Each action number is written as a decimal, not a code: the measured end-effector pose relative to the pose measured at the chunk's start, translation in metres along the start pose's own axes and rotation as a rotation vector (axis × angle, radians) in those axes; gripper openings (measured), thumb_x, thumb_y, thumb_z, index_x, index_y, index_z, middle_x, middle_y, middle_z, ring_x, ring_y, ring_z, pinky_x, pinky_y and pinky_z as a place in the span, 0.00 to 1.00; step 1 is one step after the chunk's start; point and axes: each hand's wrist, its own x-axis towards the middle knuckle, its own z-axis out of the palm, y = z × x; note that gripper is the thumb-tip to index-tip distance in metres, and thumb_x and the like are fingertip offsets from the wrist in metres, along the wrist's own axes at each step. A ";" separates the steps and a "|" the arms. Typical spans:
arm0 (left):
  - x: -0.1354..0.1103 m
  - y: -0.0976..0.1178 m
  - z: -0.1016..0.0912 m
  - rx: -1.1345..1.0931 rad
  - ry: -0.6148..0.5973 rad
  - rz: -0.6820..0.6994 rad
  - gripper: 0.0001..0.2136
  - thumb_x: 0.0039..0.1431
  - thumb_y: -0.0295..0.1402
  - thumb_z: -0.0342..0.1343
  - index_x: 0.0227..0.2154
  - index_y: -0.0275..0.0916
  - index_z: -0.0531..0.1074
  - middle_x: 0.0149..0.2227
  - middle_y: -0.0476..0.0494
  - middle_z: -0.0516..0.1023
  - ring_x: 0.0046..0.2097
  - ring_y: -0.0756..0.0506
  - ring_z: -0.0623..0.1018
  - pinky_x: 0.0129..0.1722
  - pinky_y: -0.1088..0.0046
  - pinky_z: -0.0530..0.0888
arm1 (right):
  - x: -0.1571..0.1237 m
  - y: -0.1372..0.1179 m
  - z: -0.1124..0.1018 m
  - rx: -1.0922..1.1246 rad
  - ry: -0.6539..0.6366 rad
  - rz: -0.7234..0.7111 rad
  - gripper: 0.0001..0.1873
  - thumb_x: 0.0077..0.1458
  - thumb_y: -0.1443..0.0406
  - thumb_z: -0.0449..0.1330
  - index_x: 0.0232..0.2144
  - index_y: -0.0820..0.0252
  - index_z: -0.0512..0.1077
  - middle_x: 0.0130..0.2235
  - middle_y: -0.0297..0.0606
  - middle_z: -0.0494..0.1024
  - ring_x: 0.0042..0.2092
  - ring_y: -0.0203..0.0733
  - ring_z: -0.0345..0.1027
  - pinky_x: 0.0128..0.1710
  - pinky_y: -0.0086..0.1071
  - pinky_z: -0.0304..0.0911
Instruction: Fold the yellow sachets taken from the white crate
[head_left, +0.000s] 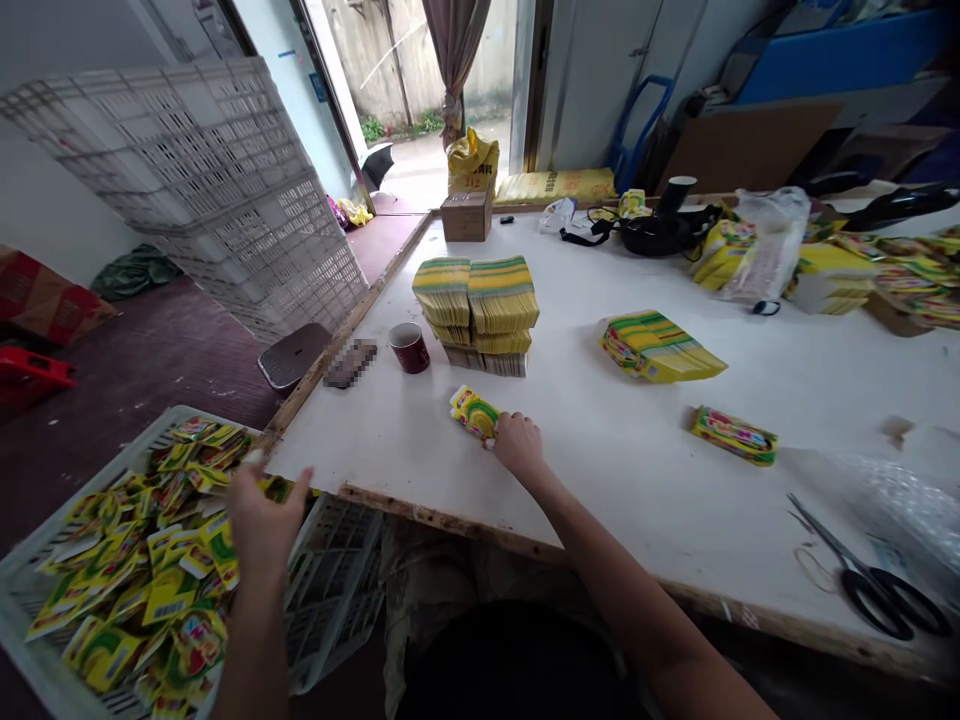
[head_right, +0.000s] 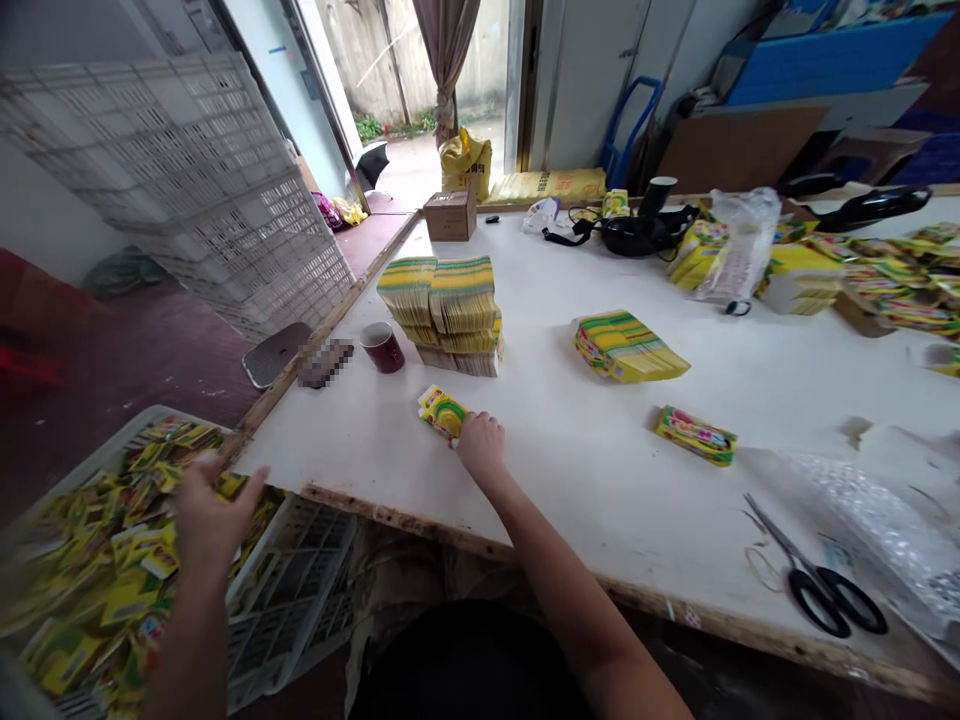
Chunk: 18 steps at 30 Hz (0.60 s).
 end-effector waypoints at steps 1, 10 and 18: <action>-0.013 0.011 0.010 -0.096 -0.100 -0.020 0.35 0.46 0.55 0.55 0.48 0.29 0.66 0.46 0.32 0.70 0.48 0.35 0.72 0.49 0.55 0.70 | 0.000 -0.001 0.003 0.003 -0.001 -0.001 0.22 0.50 0.63 0.64 0.43 0.74 0.67 0.42 0.55 0.69 0.45 0.58 0.63 0.42 0.43 0.58; -0.105 0.131 0.060 -1.439 -0.546 -0.849 0.31 0.34 0.38 0.71 0.41 0.35 0.63 0.44 0.40 0.71 0.47 0.46 0.73 0.51 0.70 0.69 | -0.014 -0.007 0.005 0.309 -0.007 -0.097 0.12 0.48 0.77 0.54 0.38 0.66 0.64 0.36 0.42 0.71 0.36 0.41 0.63 0.34 0.31 0.54; -0.095 0.178 0.057 -1.864 -0.429 -0.867 0.28 0.43 0.46 0.65 0.44 0.37 0.67 0.44 0.40 0.72 0.49 0.42 0.72 0.49 0.67 0.71 | -0.074 -0.032 -0.003 0.994 -0.287 -0.437 0.12 0.45 0.71 0.60 0.28 0.62 0.58 0.26 0.28 0.62 0.27 0.30 0.53 0.25 0.23 0.51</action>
